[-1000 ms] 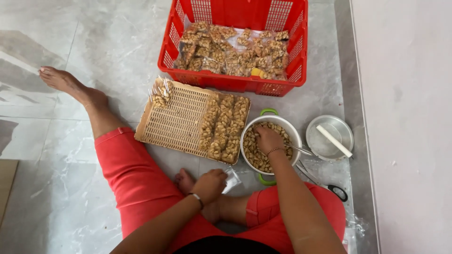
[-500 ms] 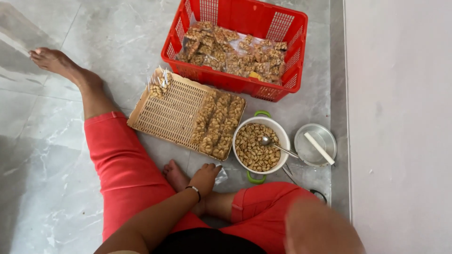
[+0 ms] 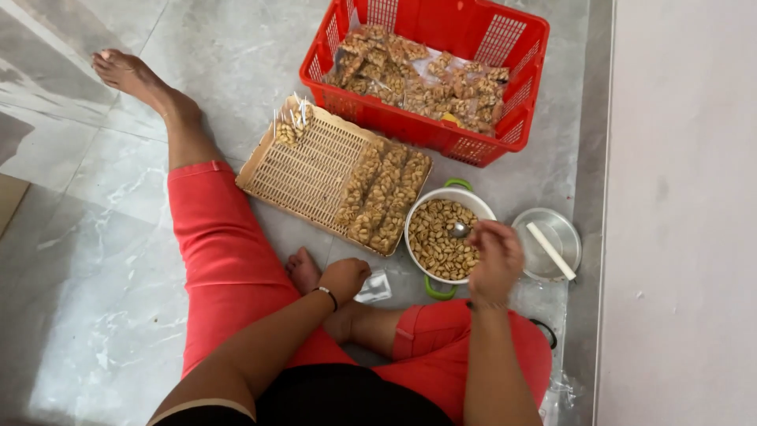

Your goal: A person sitting on the floor is manually packaging small nut-based snacks into individual plastic bags.

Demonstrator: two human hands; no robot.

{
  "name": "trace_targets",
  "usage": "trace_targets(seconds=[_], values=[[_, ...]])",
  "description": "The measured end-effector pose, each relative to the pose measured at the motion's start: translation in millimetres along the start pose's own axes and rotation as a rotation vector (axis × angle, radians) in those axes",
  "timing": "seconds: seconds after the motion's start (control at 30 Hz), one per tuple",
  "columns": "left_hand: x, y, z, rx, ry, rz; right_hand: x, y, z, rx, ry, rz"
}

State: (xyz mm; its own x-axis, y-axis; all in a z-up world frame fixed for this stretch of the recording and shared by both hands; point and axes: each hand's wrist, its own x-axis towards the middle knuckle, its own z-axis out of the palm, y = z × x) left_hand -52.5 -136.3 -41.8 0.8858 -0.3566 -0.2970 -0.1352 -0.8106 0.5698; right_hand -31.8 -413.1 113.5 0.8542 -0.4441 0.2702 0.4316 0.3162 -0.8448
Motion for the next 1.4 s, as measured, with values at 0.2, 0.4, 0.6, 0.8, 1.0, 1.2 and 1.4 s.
trace_targets(seconds=[0.2,0.4,0.6,0.8,1.0,1.2,1.4], values=[[-4.7,28.7,-50.3,-0.165,0.013,-0.149,14.2,51.3,-7.2,-0.561,-0.173,0.459],[-2.0,70.0,-121.0,-0.383,-0.029,0.064,-3.8,32.7,23.1,-0.645,-0.694,0.419],[20.9,74.0,-121.8,-0.366,-0.044,0.091,-10.8,29.8,28.0,-0.617,-0.782,0.483],[24.2,85.6,-128.1,-0.391,-0.064,0.039,0.2,40.6,16.8,-0.665,-0.626,0.489],[25.8,91.1,-133.3,-0.480,0.177,-0.001,7.7,27.9,23.9,-0.695,-0.517,0.495],[24.5,106.0,-126.5,-0.285,0.566,0.276,5.7,60.0,2.8,-0.725,-0.403,0.441],[41.7,92.1,-112.6,-1.019,0.197,0.073,4.7,59.5,2.6,-0.467,-0.265,0.543]])
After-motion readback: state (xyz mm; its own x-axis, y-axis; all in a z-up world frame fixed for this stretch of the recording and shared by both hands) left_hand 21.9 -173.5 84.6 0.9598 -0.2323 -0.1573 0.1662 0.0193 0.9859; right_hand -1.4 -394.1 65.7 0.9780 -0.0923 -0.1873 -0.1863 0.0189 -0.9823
